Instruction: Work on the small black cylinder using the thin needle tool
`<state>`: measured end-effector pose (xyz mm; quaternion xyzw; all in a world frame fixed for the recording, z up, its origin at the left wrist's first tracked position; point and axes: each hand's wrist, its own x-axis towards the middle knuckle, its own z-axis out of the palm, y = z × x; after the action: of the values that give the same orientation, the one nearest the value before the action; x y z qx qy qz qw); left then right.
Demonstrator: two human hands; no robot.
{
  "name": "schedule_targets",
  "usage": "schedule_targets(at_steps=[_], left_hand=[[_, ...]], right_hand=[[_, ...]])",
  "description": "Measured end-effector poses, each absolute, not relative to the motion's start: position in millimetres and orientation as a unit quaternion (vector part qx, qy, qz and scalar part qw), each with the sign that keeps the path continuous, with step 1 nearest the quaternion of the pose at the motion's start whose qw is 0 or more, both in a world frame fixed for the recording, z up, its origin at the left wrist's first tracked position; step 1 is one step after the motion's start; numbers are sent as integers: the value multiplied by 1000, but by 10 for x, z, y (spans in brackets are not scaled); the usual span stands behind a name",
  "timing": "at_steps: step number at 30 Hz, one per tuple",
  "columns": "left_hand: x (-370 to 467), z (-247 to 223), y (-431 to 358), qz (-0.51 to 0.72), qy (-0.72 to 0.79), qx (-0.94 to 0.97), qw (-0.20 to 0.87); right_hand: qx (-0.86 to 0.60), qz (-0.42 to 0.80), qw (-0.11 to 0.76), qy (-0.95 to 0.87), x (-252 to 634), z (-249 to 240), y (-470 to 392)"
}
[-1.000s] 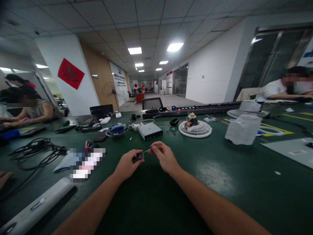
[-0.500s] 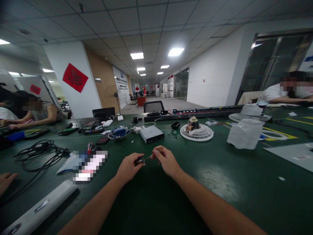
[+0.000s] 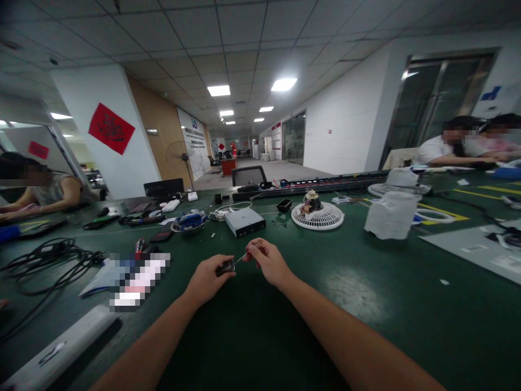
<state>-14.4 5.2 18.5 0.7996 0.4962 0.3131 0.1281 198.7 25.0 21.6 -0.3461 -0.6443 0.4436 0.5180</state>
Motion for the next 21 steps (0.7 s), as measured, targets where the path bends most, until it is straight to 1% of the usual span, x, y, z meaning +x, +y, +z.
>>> schedule_targets(at_steps=[14, 21], left_hand=[[-146, 170, 68, 315, 487, 807, 115], [-111, 209, 39, 287, 508, 806, 100]], right_hand=[[-335, 427, 498, -677, 1978, 254, 208], [-345, 376, 503, -698, 1979, 245, 168]])
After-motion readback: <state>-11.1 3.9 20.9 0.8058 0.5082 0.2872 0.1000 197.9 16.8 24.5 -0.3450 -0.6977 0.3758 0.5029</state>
